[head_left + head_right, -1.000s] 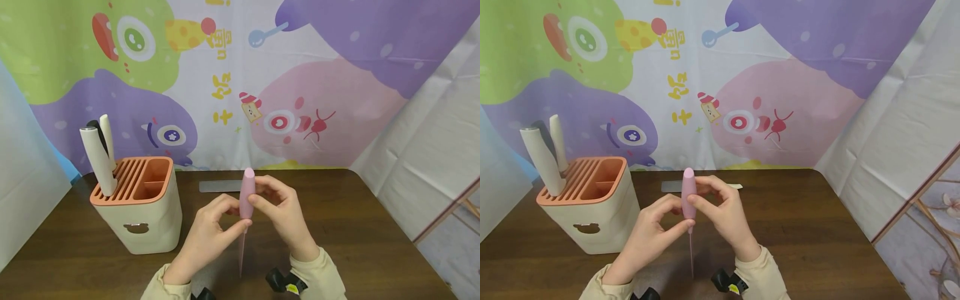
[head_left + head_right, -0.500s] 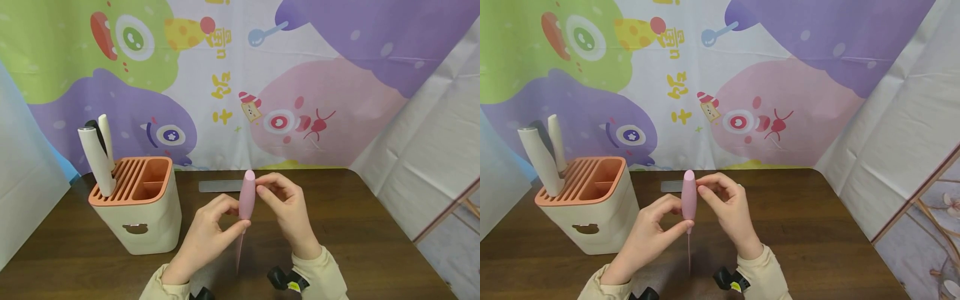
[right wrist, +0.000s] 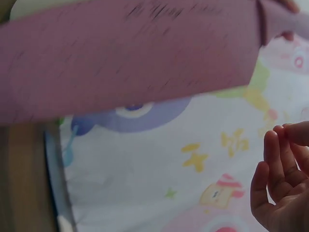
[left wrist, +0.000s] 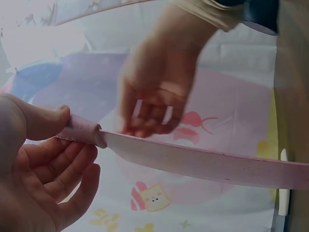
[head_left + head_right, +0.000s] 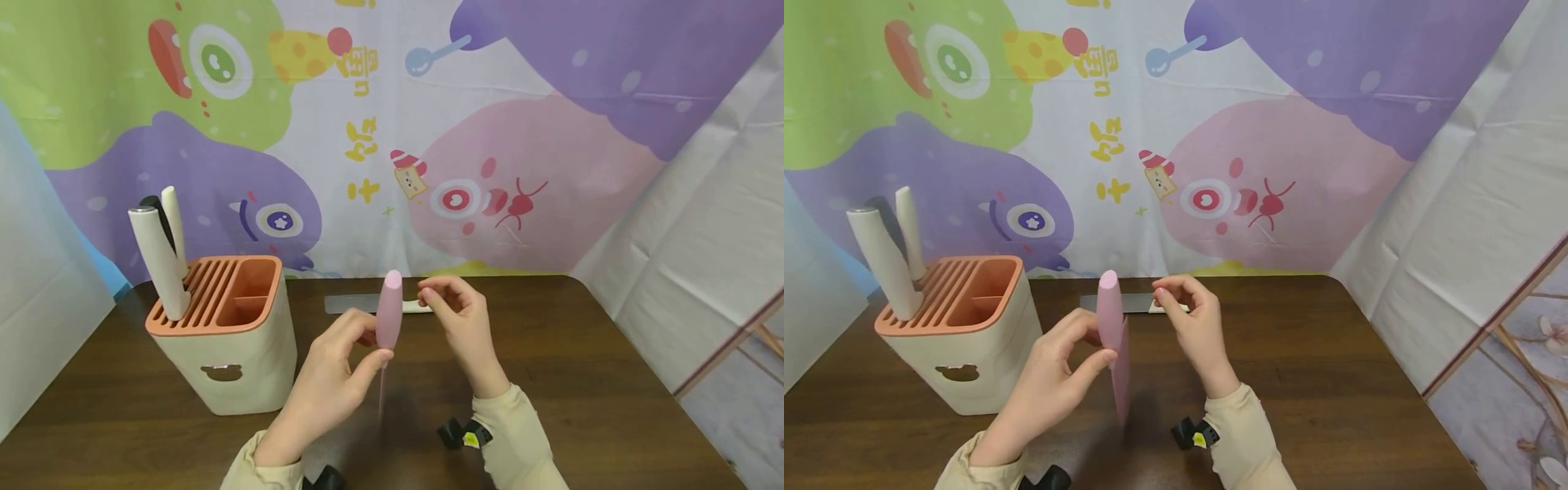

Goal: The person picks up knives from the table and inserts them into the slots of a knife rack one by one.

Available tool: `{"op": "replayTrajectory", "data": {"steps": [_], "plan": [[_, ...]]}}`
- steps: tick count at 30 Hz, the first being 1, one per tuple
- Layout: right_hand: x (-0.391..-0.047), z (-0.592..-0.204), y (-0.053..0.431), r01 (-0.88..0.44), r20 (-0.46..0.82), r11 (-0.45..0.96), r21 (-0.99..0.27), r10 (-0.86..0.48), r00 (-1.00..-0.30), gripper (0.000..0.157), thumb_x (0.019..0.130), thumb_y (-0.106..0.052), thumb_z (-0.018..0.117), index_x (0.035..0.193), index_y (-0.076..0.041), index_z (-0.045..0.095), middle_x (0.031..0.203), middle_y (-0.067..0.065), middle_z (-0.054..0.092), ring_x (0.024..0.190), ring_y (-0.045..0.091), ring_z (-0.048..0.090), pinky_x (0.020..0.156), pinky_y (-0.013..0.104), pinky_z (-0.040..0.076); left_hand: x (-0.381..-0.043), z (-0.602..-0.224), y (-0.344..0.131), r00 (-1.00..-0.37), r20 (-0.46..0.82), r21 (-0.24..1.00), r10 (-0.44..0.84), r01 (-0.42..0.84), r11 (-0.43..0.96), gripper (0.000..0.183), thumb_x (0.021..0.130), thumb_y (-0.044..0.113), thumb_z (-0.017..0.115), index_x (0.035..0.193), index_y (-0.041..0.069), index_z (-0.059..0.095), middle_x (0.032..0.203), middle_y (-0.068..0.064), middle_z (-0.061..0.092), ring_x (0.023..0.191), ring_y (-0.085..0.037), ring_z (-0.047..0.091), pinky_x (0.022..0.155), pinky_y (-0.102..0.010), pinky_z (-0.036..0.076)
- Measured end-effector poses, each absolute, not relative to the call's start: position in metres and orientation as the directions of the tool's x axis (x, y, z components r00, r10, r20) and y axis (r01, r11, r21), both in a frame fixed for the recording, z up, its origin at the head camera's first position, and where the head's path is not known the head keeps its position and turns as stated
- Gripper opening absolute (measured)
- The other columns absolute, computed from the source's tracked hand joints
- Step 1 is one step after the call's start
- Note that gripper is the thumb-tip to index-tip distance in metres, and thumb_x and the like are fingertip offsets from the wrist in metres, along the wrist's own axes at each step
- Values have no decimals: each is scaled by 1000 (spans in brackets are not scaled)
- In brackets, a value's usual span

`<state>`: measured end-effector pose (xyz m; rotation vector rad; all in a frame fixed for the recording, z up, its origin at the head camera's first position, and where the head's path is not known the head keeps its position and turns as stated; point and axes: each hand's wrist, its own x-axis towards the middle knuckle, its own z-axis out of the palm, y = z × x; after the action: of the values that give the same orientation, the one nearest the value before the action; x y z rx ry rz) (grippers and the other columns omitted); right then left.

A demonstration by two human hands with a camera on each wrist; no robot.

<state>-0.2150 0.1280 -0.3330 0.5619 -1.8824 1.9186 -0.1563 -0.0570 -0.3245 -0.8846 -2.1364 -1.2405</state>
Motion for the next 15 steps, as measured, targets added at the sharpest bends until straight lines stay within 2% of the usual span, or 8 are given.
{"op": "replayTrajectory", "data": {"steps": [5, 11, 15], "plan": [[-229, -347, 135, -507, 507, -10, -862, -8, -862, 16, 86, -1, 59, 94, 13, 60, 78, 0, 62, 72, 11, 60, 70, 23, 51, -158, -323, -62, -662, 703, 554, 260, 739, 384, 19, 79, 6, 69, 94, 11, 58, 90, 6, 55, 83, -5, 54, 72, -24, 49], [-245, -360, 146, -477, 474, 56, -877, -61, -878, 14, 87, 6, 51, 97, 13, 60, 88, 23, 60, 76, 14, 61, 73, 25, 52, -158, -320, -76, -692, 683, 587, 234, 711, 388, 23, 77, 1, 68, 96, 11, 59, 91, 6, 55, 84, -6, 57, 72, -24, 51], [-261, -361, 153, -469, 465, 117, -875, -63, -883, 16, 88, 8, 48, 98, 12, 60, 92, 27, 59, 76, 8, 61, 74, 25, 52, -159, -315, -87, -670, 712, 552, 209, 718, 424, 25, 75, -2, 69, 95, 10, 59, 91, 7, 56, 83, -7, 58, 71, -23, 51]]}}
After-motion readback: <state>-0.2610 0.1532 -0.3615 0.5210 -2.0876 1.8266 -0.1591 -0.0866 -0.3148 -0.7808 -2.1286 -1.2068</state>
